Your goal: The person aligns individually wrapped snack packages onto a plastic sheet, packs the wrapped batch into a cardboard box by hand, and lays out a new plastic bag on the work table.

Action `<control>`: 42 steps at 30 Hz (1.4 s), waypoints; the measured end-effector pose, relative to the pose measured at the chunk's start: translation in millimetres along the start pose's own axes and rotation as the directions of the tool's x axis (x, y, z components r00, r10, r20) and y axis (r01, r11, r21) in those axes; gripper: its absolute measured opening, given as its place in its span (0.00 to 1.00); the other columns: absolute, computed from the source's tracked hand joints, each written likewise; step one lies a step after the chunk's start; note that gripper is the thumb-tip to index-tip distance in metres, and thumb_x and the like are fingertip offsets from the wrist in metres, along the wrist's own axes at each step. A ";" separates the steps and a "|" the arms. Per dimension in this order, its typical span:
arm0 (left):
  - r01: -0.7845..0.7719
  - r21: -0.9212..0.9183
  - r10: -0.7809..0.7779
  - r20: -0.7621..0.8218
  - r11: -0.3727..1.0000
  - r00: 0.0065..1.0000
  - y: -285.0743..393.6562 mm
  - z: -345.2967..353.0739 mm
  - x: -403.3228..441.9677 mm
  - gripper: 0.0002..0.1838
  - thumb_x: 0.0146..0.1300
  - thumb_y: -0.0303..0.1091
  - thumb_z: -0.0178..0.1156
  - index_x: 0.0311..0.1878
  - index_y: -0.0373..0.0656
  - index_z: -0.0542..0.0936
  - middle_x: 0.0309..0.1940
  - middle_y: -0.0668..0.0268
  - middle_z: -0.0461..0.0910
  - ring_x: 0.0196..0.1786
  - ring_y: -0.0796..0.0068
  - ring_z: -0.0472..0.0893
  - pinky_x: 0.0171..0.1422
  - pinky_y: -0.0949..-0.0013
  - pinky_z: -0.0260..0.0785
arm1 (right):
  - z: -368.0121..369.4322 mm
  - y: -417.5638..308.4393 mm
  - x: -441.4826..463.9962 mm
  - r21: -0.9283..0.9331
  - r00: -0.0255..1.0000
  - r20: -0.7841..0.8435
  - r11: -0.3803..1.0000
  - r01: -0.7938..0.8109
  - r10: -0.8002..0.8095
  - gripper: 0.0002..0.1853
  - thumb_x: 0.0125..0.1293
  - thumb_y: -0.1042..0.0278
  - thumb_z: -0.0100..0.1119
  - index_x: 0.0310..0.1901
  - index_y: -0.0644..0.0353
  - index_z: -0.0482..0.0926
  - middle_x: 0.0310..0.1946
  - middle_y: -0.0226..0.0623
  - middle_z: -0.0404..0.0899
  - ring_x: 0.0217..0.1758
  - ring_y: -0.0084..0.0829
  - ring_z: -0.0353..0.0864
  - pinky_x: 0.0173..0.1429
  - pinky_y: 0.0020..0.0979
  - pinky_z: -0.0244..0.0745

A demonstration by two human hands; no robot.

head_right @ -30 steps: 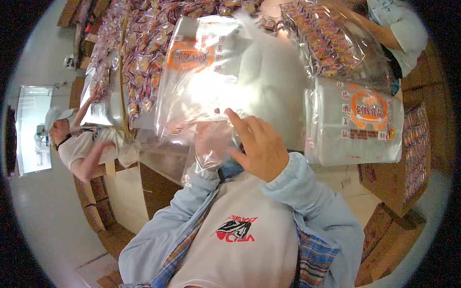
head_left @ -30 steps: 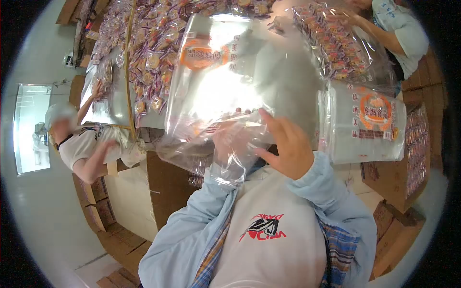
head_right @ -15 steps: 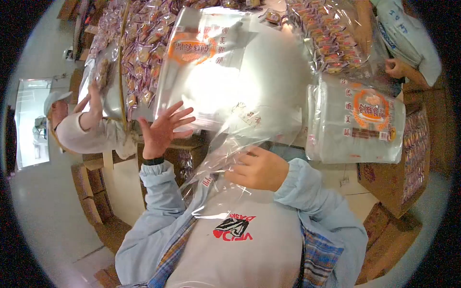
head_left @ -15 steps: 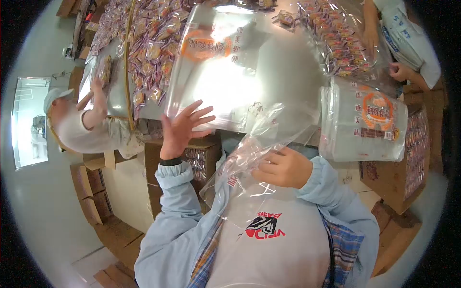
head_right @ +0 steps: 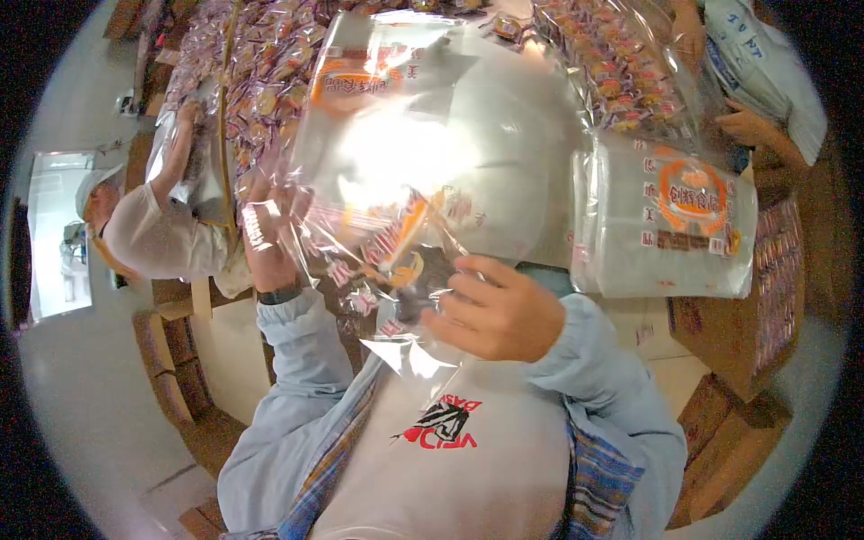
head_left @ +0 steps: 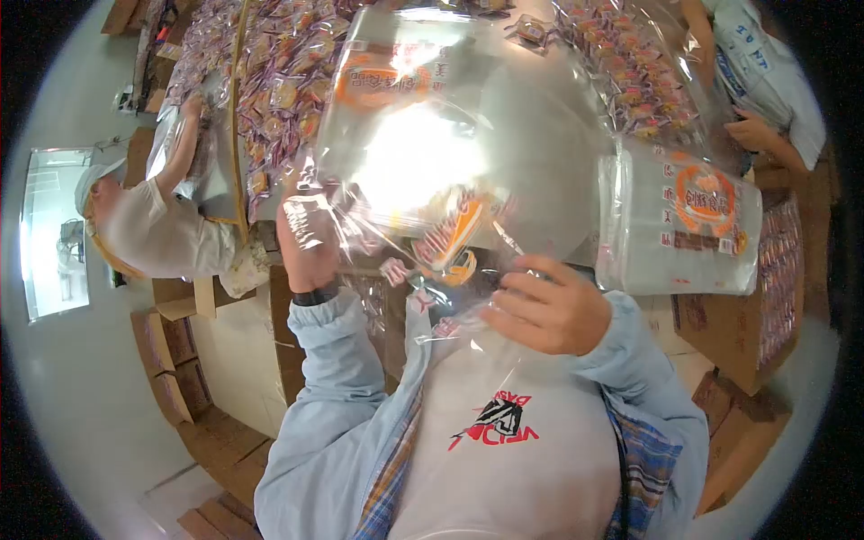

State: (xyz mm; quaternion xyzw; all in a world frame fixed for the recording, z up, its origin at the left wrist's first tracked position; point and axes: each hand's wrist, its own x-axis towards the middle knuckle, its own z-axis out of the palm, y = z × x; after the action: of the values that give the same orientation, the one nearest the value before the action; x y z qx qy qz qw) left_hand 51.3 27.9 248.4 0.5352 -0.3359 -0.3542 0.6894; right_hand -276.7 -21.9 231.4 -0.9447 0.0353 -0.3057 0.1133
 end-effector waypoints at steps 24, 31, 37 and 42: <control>0.400 -0.080 -0.324 0.454 0.913 0.830 -43.4 -112.2 8.3 0.55 0.71 0.80 0.44 0.72 0.30 0.71 0.56 0.47 0.85 0.41 0.65 0.88 0.42 0.68 0.83 | -1.1 105.9 -59.9 -0.305 0.938 -0.034 0.898 0.318 -0.344 0.12 0.48 0.75 0.69 0.36 0.56 0.81 0.52 0.35 0.83 0.54 0.36 0.81 0.56 0.37 0.79; 0.445 0.307 -0.505 0.154 0.842 0.850 -64.8 -62.9 26.7 0.16 0.72 0.37 0.65 0.57 0.37 0.80 0.56 0.55 0.85 0.47 0.67 0.87 0.48 0.68 0.82 | -28.5 143.0 -82.4 -0.271 0.990 -0.136 0.960 -0.069 0.032 0.17 0.48 0.83 0.63 0.43 0.59 0.81 0.54 0.40 0.82 0.55 0.43 0.81 0.60 0.43 0.78; 0.545 -0.239 -0.466 0.316 0.804 0.826 -95.7 -79.6 2.0 0.12 0.75 0.38 0.56 0.56 0.44 0.77 0.71 0.39 0.72 0.70 0.40 0.77 0.70 0.41 0.76 | -43.4 137.2 -95.1 -0.282 0.799 -0.329 0.755 -0.592 0.504 0.24 0.52 0.90 0.55 0.51 0.61 0.83 0.52 0.43 0.83 0.55 0.48 0.82 0.65 0.43 0.75; 0.481 -0.503 -0.401 0.266 0.718 0.876 -110.5 -40.1 -25.2 0.11 0.73 0.42 0.58 0.52 0.49 0.80 0.73 0.34 0.68 0.72 0.35 0.74 0.70 0.35 0.76 | -24.7 66.0 -16.4 0.047 0.760 -0.207 0.782 -0.622 0.617 0.19 0.56 0.86 0.63 0.50 0.63 0.85 0.52 0.45 0.85 0.55 0.49 0.83 0.64 0.42 0.75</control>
State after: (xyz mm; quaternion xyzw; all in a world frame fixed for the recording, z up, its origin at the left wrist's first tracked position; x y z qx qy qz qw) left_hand 57.7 49.8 130.4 0.3503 -0.1275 -0.6264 0.6846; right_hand -304.3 -88.6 225.9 -0.8433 0.3606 -0.3493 0.1919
